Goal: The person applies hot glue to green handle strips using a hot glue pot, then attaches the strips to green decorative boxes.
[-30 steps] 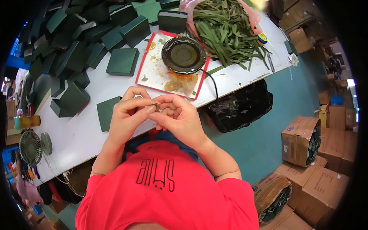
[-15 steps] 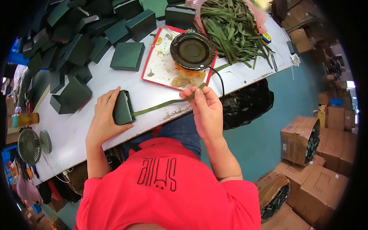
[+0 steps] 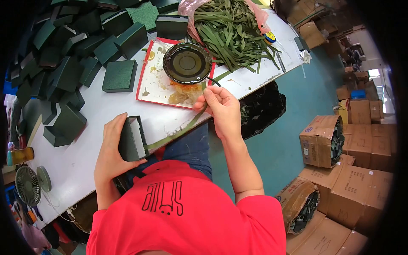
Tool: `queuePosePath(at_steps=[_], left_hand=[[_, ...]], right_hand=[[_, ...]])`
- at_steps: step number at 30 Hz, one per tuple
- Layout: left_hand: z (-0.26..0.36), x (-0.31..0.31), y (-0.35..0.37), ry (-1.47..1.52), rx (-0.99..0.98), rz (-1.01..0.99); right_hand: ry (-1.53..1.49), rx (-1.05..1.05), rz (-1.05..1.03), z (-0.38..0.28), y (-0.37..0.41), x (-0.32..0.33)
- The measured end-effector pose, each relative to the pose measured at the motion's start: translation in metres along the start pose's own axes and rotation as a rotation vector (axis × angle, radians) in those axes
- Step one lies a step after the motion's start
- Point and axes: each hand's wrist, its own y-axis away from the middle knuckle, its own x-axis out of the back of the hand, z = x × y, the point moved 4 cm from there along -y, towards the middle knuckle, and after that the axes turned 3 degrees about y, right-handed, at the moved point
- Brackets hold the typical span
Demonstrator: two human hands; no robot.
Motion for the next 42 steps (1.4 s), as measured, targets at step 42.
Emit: queuePosePath(at_steps=[42], left_hand=[[0.044,-0.068,-0.051,0.513,-0.010,0.003]], right_hand=[[0.133,0.165,-0.318,-0.008,0.055,-0.021]])
